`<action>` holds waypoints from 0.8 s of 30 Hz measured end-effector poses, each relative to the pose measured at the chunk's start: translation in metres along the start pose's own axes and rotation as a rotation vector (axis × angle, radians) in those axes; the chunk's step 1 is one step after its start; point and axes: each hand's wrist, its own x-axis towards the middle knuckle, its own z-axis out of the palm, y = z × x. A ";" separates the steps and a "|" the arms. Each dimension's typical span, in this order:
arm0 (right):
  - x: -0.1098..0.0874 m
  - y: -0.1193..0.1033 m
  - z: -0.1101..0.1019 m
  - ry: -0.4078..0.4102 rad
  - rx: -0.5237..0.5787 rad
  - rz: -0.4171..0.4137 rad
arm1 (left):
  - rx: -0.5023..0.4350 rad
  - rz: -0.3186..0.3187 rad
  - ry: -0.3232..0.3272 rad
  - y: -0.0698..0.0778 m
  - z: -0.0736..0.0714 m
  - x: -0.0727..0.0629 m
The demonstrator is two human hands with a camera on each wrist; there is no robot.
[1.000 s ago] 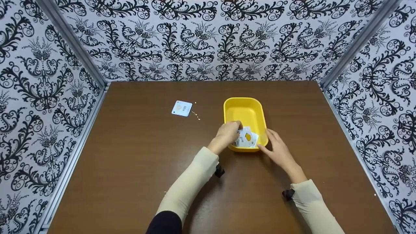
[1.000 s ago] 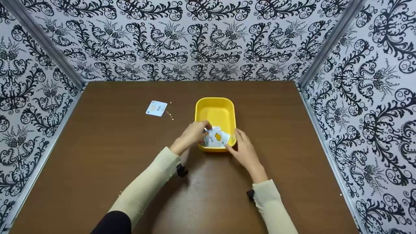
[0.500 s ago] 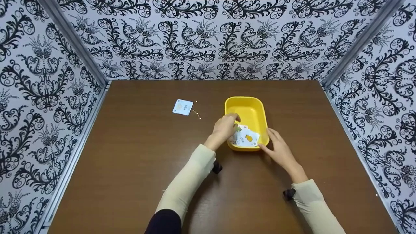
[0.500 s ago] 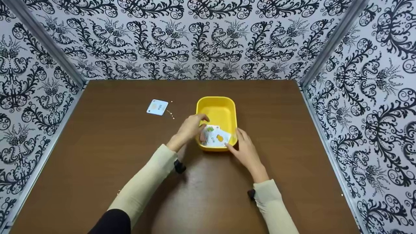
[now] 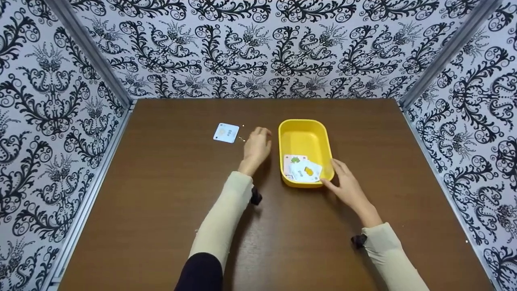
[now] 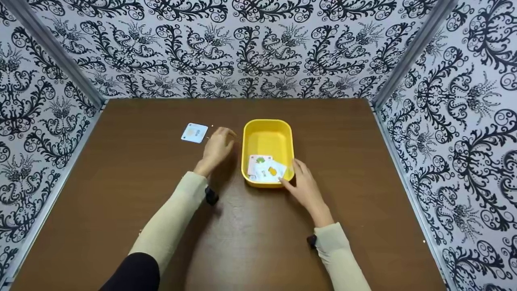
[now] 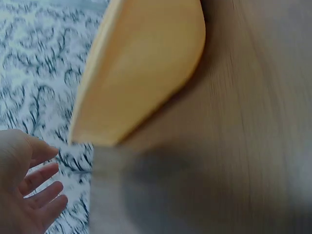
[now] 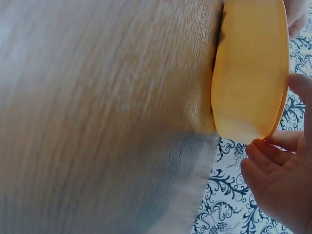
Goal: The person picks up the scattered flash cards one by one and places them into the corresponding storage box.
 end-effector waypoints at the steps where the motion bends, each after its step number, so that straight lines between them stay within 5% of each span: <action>1: 0.000 0.000 0.000 -0.001 0.002 0.000 | 0.008 -0.019 0.001 -0.006 0.000 0.001; 10: 0.000 -0.001 0.000 0.010 -0.006 -0.015 | 0.014 -0.165 0.006 -0.057 0.004 0.000; 13: 0.001 0.000 0.000 0.008 -0.008 -0.019 | 0.081 -0.183 0.012 -0.070 0.007 -0.003; 24: 0.000 0.002 0.002 0.002 -0.006 0.003 | 0.232 -0.264 -0.060 -0.087 0.006 -0.011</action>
